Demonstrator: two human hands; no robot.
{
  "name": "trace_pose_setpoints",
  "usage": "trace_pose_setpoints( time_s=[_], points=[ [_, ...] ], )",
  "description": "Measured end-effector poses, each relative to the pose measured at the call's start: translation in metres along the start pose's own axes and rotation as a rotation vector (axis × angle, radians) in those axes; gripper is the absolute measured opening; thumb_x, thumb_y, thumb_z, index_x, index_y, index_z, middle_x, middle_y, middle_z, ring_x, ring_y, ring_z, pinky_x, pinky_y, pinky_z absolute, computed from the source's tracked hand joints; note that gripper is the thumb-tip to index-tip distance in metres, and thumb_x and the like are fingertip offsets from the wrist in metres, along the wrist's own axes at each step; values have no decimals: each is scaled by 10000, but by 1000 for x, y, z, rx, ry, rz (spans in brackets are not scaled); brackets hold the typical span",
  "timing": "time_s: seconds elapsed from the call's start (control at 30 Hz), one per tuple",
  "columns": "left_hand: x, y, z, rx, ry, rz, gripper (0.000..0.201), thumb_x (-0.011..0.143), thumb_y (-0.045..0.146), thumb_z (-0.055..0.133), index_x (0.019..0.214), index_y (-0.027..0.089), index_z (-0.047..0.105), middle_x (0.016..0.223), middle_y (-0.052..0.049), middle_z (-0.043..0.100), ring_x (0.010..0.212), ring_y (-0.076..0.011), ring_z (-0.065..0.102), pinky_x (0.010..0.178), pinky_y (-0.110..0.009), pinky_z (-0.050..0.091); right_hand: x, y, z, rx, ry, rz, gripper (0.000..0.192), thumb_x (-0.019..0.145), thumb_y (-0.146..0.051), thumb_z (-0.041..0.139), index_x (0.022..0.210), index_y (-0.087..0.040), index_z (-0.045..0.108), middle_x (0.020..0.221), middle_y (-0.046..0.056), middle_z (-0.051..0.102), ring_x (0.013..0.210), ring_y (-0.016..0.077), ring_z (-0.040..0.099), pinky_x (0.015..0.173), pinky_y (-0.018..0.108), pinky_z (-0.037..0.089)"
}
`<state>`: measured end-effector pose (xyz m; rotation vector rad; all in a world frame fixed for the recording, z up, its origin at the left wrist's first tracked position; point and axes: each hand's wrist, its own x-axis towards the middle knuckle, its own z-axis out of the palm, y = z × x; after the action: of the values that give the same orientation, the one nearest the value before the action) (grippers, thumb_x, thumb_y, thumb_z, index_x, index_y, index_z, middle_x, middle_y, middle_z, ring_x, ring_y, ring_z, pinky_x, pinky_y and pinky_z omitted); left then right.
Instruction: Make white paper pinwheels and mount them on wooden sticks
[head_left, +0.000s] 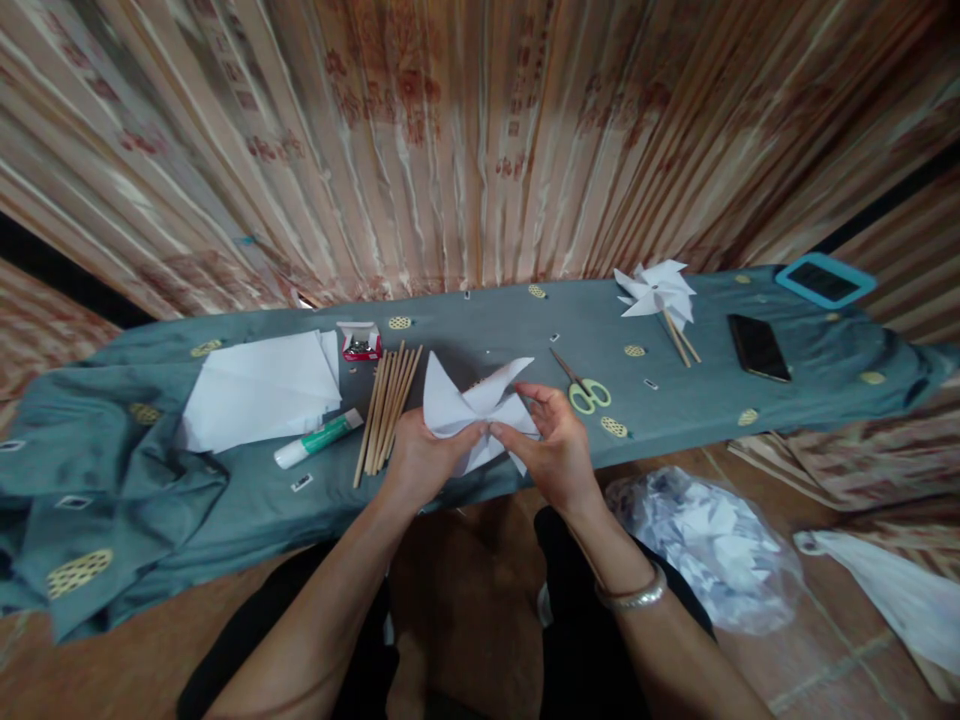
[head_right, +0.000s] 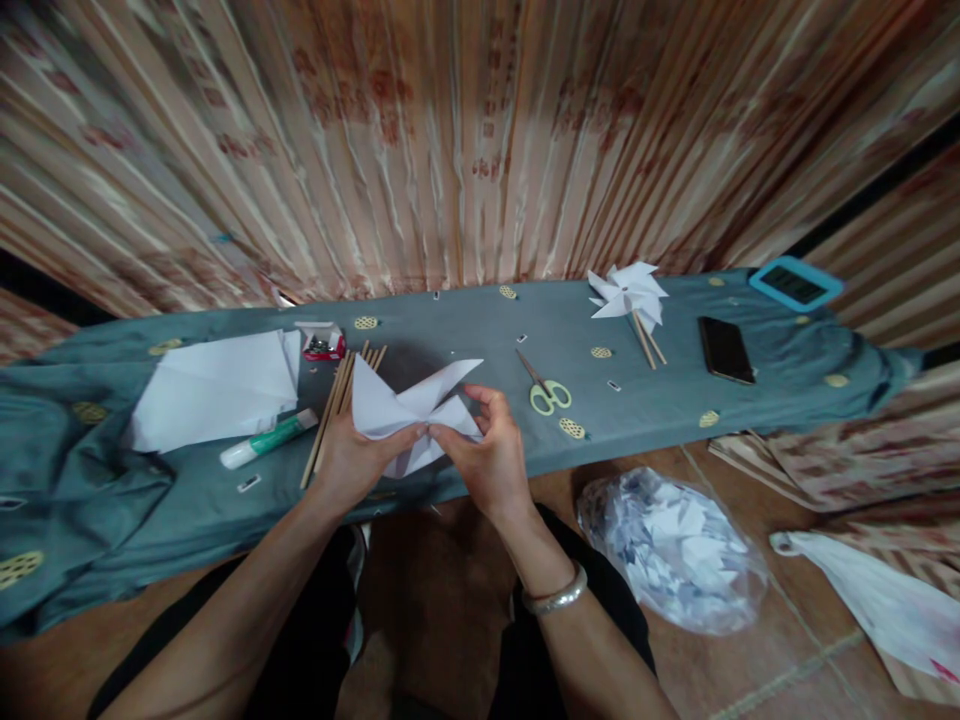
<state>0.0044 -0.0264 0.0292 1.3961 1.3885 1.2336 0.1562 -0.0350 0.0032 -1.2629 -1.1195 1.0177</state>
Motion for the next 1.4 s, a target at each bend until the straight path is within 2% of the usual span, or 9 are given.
trace_pose_setpoints(
  time_s=[0.07,0.17,0.27,0.4,0.53,0.67,0.97,1.17,1.4],
  points=[
    [0,0,0,-23,2,-34,209,603,278,776,753,149,709,711,-64,750,642,-215,694,591,-292,584,1,0,-1,49,-27,30,617,613,-306,848,1138,-215,538,1125,93,696,956,224,686,838,361,571],
    [0,-1,0,-72,-24,-84,210,593,274,779,749,157,701,716,-60,751,654,-221,699,611,-306,591,3,-2,-1,147,-114,143,616,616,-318,838,1145,-222,537,947,50,750,797,213,707,729,363,588],
    [0,-2,1,-109,-48,-116,213,595,272,777,758,161,695,725,-56,751,666,-225,702,620,-316,595,3,-8,-1,213,-145,206,508,580,-330,848,1022,-234,616,792,-2,747,658,185,677,632,330,570],
    [-1,0,2,-148,-63,-128,217,601,259,770,773,151,694,741,-57,751,678,-219,703,627,-309,596,2,-14,-1,216,-169,235,315,556,-339,855,813,-222,714,714,-23,732,581,147,621,573,289,522],
    [-1,1,2,-172,-42,-138,223,576,243,778,749,135,688,707,-49,743,642,-202,692,596,-285,589,1,-19,-1,250,-165,296,272,506,-344,879,707,-219,746,673,-21,731,550,138,600,549,280,507],
    [0,-3,3,-202,-30,-136,232,545,241,786,717,124,682,665,-31,730,601,-179,679,558,-249,568,2,-20,-2,284,-173,368,274,470,-335,890,679,-209,765,676,-7,746,563,140,614,572,282,517],
    [-1,0,3,-185,-13,-181,228,534,225,806,705,121,696,651,-36,722,606,-185,678,543,-243,559,2,-7,-5,222,-213,240,186,586,-293,840,749,-224,785,709,-19,750,593,129,615,604,267,506],
    [-2,2,3,-172,20,-207,309,503,245,859,739,114,709,650,-35,720,632,-189,680,564,-249,568,2,-7,-4,178,-202,195,222,595,-337,830,776,-216,784,740,-3,754,614,153,624,610,294,522],
    [-3,1,3,-219,2,-237,299,507,259,855,716,108,703,693,-57,728,658,-194,677,613,-283,569,2,-8,-4,170,-185,186,175,595,-308,823,744,-229,779,684,-23,727,573,125,593,574,270,498]
  ],
)
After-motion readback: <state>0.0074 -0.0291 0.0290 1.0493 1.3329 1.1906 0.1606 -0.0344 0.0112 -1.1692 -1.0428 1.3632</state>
